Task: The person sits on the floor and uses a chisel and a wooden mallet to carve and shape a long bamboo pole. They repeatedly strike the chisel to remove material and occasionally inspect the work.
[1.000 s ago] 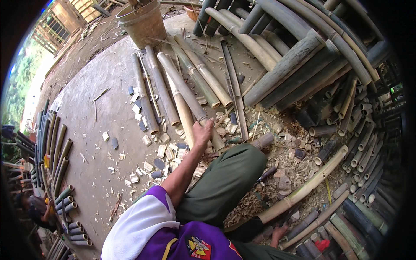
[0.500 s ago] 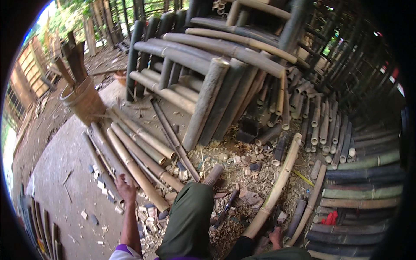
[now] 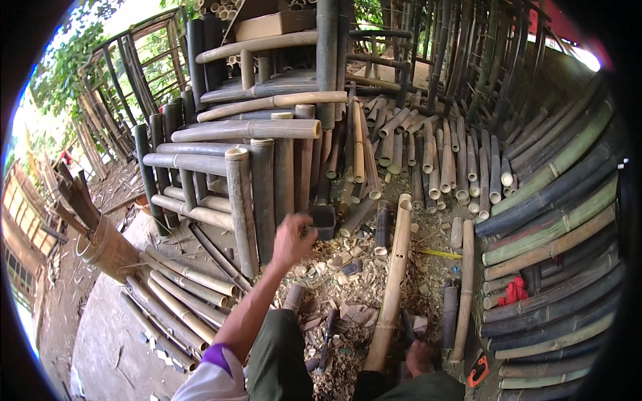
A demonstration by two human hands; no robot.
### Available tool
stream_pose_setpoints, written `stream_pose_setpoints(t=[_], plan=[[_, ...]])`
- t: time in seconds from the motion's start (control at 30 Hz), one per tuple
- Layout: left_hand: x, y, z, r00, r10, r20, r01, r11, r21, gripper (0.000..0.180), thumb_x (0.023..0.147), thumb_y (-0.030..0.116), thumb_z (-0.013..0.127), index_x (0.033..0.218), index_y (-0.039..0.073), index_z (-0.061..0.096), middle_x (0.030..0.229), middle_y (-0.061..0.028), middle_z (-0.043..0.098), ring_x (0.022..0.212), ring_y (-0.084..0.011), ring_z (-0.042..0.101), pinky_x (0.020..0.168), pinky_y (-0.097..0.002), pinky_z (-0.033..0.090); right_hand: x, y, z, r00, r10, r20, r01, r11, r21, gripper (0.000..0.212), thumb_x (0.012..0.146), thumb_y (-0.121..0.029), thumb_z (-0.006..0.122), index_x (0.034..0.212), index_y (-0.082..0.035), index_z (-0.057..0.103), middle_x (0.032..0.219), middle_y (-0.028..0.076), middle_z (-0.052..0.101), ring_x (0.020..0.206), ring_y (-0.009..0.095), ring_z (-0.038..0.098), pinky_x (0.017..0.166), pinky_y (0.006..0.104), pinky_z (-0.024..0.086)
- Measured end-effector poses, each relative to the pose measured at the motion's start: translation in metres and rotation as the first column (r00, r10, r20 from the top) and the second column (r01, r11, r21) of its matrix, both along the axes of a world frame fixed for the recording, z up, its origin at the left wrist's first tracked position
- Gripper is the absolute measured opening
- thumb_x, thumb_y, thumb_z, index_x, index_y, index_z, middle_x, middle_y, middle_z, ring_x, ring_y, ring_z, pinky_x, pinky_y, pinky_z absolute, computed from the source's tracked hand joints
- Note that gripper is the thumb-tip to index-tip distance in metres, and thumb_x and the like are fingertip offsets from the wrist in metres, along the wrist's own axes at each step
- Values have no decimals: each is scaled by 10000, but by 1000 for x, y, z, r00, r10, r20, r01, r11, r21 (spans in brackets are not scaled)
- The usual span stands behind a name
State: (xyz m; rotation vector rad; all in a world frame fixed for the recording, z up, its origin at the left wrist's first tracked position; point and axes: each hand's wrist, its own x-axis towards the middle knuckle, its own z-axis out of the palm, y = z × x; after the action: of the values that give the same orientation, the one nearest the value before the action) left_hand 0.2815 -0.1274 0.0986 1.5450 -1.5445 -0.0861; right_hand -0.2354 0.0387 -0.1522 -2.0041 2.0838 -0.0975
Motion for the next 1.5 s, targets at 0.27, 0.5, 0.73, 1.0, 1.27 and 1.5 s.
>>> stream_pose_setpoints(t=[0.27, 0.5, 0.73, 1.0, 1.27, 1.5], plan=[[58, 22, -162, 970, 175, 168, -241, 784, 573, 749, 757, 421, 807, 1356, 69, 527, 1347, -279, 557, 1309, -482, 473, 1092, -543, 403, 13, 8, -16, 1000, 30, 8, -30, 999, -11, 227, 1000, -216, 496, 1030, -40, 637, 1088, 206, 636, 1043, 424, 639, 833, 549, 542], [-19, 81, -210, 945, 244, 219, -327, 649, 687, 757, 844, 457, 736, 1412, 54, 440, 1358, -282, 475, 1280, -464, 466, 1055, -582, 402, 7, -49, 76, 991, 123, -55, -83, 878, 471, 380, 837, -295, 804, 967, 50, 710, 978, 257, 714, 991, 448, 689, 856, 516, 552], [-15, 71, -234, 900, 95, 425, -403, 555, 728, 555, 942, 368, 629, 1320, 0, 455, 1283, -271, 509, 1240, -435, 519, 957, -543, 494, 79, -243, 226, 964, 207, 169, -229, 966, 123, 558, 965, -473, 612, 1299, -27, 639, 1193, 252, 682, 1102, 426, 663, 972, 517, 508], [-13, 78, -233, 905, 128, 406, -409, 529, 744, 584, 897, 366, 670, 1307, 9, 458, 1161, -241, 560, 1152, -417, 564, 887, -534, 538, 269, -386, 343, 462, 206, 863, -519, 852, 74, 642, 1061, -550, 439, 1486, -69, 476, 1255, 195, 621, 1034, 267, 676, 834, 406, 598], [-6, 67, -249, 961, 113, 252, -275, 480, 833, 583, 929, 463, 606, 1336, 63, 488, 1348, -241, 527, 1237, -421, 544, 960, -593, 479, 378, -413, 373, 75, -54, 996, -463, 882, 83, 916, 966, -677, 544, 1615, -109, 233, 1285, 198, 548, 946, 263, 680, 699, 386, 608], [0, 76, -244, 959, 171, 226, -283, 534, 797, 527, 916, 430, 634, 1285, 90, 474, 1226, -200, 546, 1191, -401, 560, 924, -616, 484, 455, -423, 405, -26, 110, 994, -406, 907, -111, 687, 941, -543, 668, 1357, -19, 514, 1067, 177, 651, 744, 203, 688, 616, 331, 633]])
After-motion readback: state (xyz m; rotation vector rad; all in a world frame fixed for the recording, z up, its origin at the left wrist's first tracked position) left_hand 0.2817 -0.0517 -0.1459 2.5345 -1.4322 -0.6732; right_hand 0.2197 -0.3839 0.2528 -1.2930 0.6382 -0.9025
